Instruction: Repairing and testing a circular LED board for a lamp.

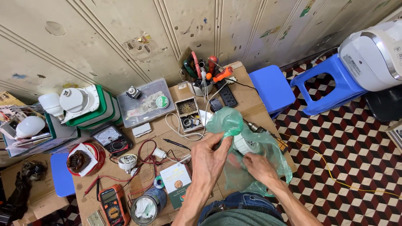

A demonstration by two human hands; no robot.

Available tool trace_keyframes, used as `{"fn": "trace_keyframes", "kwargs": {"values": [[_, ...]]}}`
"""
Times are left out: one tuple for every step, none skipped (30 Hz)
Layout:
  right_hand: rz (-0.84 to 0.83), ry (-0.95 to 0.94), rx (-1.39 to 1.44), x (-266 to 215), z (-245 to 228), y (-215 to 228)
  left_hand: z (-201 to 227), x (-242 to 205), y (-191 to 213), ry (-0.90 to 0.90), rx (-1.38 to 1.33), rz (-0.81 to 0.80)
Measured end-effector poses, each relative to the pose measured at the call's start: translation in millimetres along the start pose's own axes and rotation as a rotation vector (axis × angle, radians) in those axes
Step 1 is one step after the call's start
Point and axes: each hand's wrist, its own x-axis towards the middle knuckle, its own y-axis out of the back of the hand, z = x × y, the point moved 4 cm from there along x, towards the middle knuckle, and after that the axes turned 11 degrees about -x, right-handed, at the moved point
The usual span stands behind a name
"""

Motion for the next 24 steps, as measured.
{"fn": "trace_keyframes", "kwargs": {"values": [[0.105, -0.007, 0.037, 6.8, 5.0, -2.3, 1.3, -1.6, -0.4, 0.013, 0.011, -0.018], [0.103, -0.01, 0.039, 6.1, 2.9, -1.9, 0.0, -2.3, -0.4, 0.015, 0.013, -0.021], [0.246, -0.005, 0.046, 4.3, 0.6, 4.0, -1.8, -3.0, 0.2, 0.029, 0.013, -0.015], [0.39, 0.003, 0.051, 2.9, -2.4, 10.9, -3.2, -3.4, 1.0, 0.041, 0.012, -0.005], [0.389, 0.004, 0.051, 8.0, -2.5, 9.5, -4.3, -2.9, 0.7, 0.041, 0.013, -0.004], [0.396, -0.017, -0.001, 13.0, -2.4, 8.3, -5.1, -2.5, 0.7, 0.031, 0.01, -0.004], [0.404, -0.038, -0.054, 17.8, -2.6, 7.0, -5.7, -2.2, 0.9, 0.021, 0.008, -0.003], [0.404, -0.035, -0.055, 20.8, -2.4, 10.0, -5.3, -1.7, 0.6, 0.021, 0.008, -0.001], [0.325, -0.072, -0.07, 24.8, -0.9, 10.1, -4.8, -1.2, 0.1, 0.014, 0.011, -0.01], [0.246, -0.109, -0.084, 28.5, 0.3, 9.5, -4.4, -0.9, 0.1, 0.008, 0.015, -0.018], [0.245, -0.105, -0.086, 31.5, 6.9, 10.3, -2.0, -1.5, 0.5, 0.009, 0.015, -0.015], [0.237, -0.084, -0.022, 34.8, 13.3, 11.4, -0.5, -1.8, 0.3, 0.038, 0.006, -0.02], [0.229, -0.062, 0.041, 38.2, 19.7, 12.4, 0.9, -2.1, 0.0, 0.068, -0.004, -0.026], [0.226, -0.06, 0.039, 34.9, 20.7, 19.0, 1.3, -2.2, 0.6, 0.07, -0.004, -0.023], [0.207, -0.056, 0.111, 32.1, 21.9, 24.9, 1.7, -2.2, 0.9, 0.067, 0.023, -0.023], [0.188, -0.053, 0.183, 28.9, 23.9, 31.2, 2.2, -2.0, 0.6, 0.065, 0.049, -0.025], [0.186, -0.054, 0.181, 18.4, 19.7, 47.2, 0.8, -2.0, 0.9, 0.067, 0.048, -0.024], [0.189, -0.041, 0.222, 6.9, 15.5, 62.7, 0.7, -2.4, 1.1, 0.034, 0.02, -0.027], [0.193, -0.029, 0.264, -4.4, 11.5, 78.4, 0.7, -3.0, 0.9, 0.001, -0.007, -0.03], [0.193, -0.033, 0.264, -12.7, 12.7, 86.5, 4.0, -4.8, 1.6, 0.003, -0.008, -0.034], [0.223, -0.028, 0.28, -21.4, 13.8, 96.2, 7.9, -6.7, 1.8, -0.002, 0.005, -0.046], [0.255, -0.021, 0.298, -29.4, 14.5, 106.6, 12.3, -7.7, 1.9, -0.011, 0.018, -0.058], [0.258, -0.025, 0.299, -40.3, 7.3, 116.8, 12.5, -9.4, 0.8, -0.012, 0.017, -0.062], [0.257, -0.062, 0.27, -51.5, 0.9, 125.9, 12.0, -11.6, 0.4, 0.003, 0.005, -0.066]]}}
